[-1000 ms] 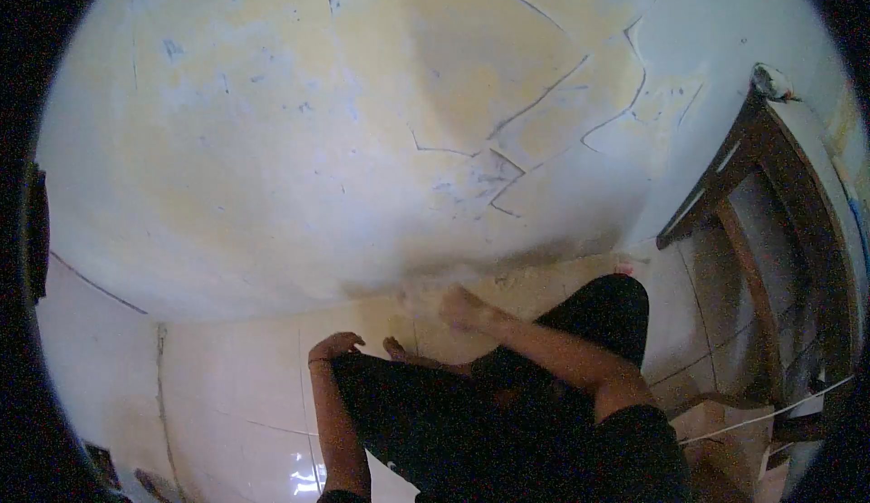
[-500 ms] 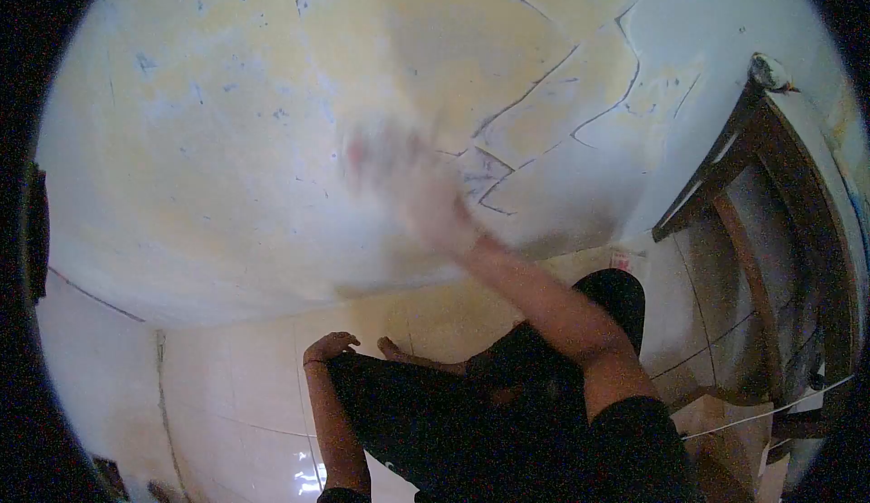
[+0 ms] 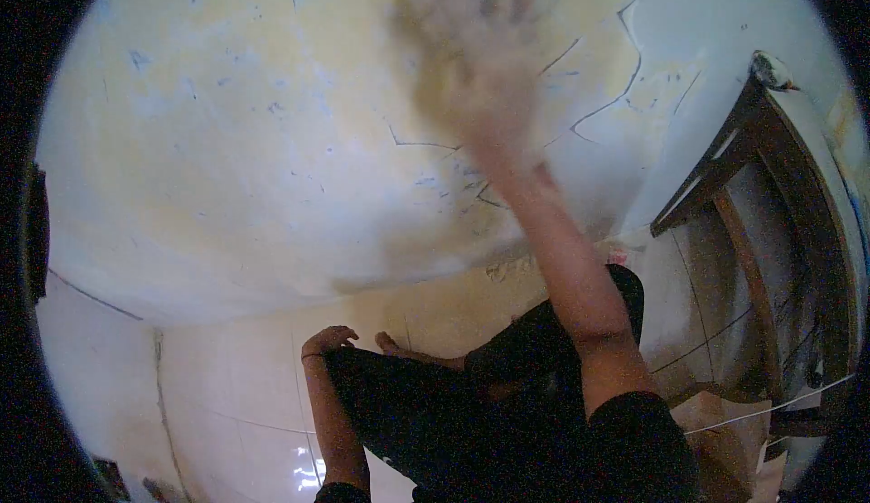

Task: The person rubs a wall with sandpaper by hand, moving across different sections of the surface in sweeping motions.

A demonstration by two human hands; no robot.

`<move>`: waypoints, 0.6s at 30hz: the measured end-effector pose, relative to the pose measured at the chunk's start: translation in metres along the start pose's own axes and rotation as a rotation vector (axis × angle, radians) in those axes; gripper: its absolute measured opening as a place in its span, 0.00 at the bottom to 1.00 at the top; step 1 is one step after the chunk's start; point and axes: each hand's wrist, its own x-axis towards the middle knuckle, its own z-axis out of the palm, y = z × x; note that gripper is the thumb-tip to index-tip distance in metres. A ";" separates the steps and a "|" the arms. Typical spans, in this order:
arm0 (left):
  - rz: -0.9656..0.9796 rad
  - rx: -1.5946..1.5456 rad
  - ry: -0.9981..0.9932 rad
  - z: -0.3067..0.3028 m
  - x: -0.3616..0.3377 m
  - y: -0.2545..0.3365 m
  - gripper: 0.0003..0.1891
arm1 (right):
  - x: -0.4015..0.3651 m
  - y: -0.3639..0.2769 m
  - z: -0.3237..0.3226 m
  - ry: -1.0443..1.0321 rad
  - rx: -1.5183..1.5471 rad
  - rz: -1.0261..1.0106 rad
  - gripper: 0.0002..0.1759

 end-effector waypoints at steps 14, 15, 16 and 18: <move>0.100 0.187 0.018 -0.009 -0.024 0.026 0.14 | -0.048 -0.027 -0.067 0.262 0.839 0.605 0.27; 0.090 0.074 0.007 -0.006 -0.011 0.011 0.14 | -0.040 -0.006 -0.064 0.322 0.653 0.624 0.28; 0.004 0.002 -0.011 -0.007 -0.010 0.012 0.14 | -0.031 0.014 -0.061 0.378 0.464 0.657 0.30; -0.173 -0.140 -0.049 -0.007 -0.009 0.016 0.16 | -0.052 0.023 -0.029 0.277 0.229 0.471 0.27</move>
